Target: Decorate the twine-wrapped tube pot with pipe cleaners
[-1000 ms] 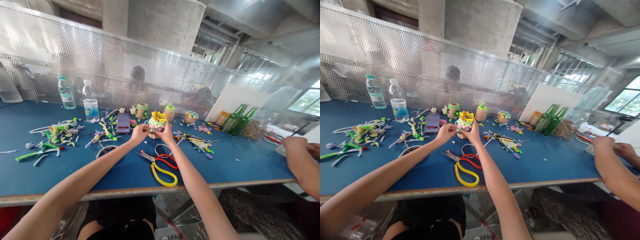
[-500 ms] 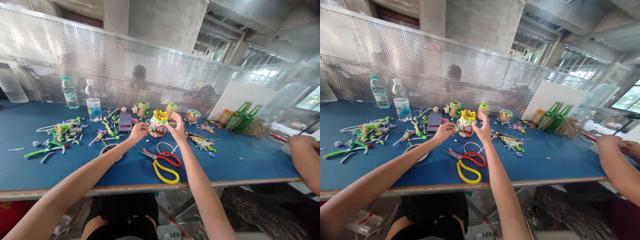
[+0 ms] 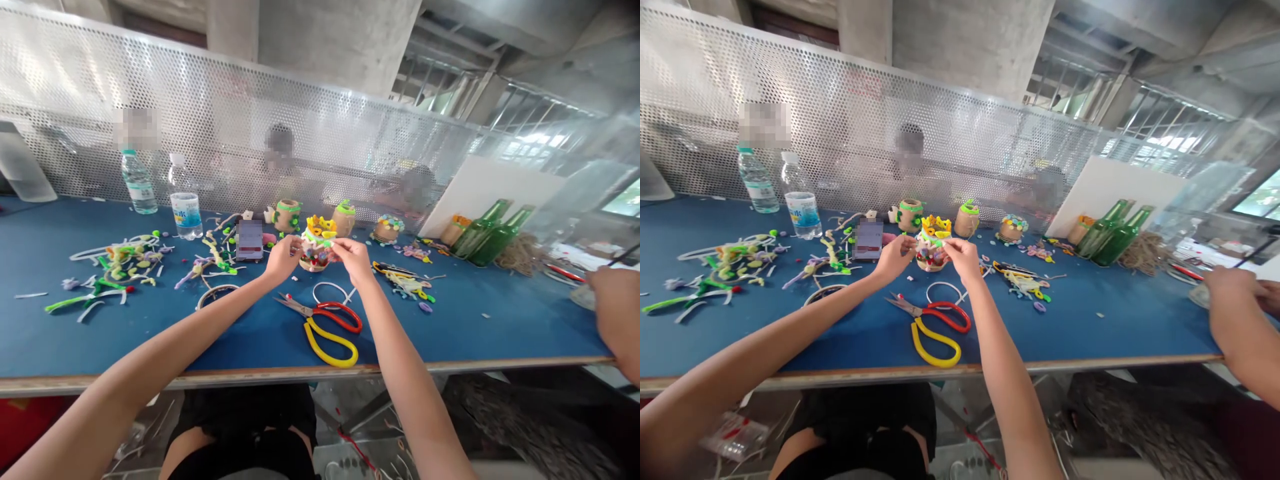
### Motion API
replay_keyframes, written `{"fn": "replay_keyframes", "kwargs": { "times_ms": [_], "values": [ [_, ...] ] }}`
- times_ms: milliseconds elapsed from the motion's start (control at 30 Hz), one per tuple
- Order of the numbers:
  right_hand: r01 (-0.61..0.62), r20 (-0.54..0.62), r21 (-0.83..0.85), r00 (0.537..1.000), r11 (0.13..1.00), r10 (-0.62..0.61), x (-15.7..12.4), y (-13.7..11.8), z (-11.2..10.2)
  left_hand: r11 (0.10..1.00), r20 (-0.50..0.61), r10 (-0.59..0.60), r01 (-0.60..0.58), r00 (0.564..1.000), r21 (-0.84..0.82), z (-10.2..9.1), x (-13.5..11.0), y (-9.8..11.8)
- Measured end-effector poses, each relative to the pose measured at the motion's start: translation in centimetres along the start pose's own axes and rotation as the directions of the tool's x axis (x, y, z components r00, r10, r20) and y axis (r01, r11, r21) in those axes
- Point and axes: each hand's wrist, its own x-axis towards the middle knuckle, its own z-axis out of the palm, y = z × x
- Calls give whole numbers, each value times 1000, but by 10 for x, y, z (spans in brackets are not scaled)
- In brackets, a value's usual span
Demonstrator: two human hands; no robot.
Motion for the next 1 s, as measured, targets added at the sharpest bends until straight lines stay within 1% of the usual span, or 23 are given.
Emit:
{"fn": "replay_keyframes", "kwargs": {
  "times_ms": [100, 200, 333, 467, 633, 867, 1000],
  "values": [
    [-21, -104, 11, 994, 1000, 22, 6, 5, -12, 995, -44, 33, -29, 999, 95, 12, 4, -7],
    [-27, -146, 13, 989, 1000, 29, 8, 9, -16, 986, -70, 53, -41, 996, 162, 21, 6, -13],
    [-17, -131, 20, 991, 1000, 20, 7, 9, -14, 971, -43, 85, -73, 995, 229, 21, 7, -16],
    [-14, -97, 24, 995, 1000, 16, 5, 6, -12, 943, 3, 160, -154, 987, 296, 15, 6, -13],
    [-3, -100, 22, 995, 1000, 5, 5, 6, -12, 899, 53, 248, -250, 967, 361, 12, 4, -12],
    [2, -115, 25, 993, 1000, 1, 7, 6, -10, 870, 105, 310, -326, 945, 369, 12, 5, -16],
    [-4, -97, 31, 995, 1000, 7, 7, 6, -11, 864, 161, 322, -360, 933, 353, 7, 9, -17]
  ]
}}
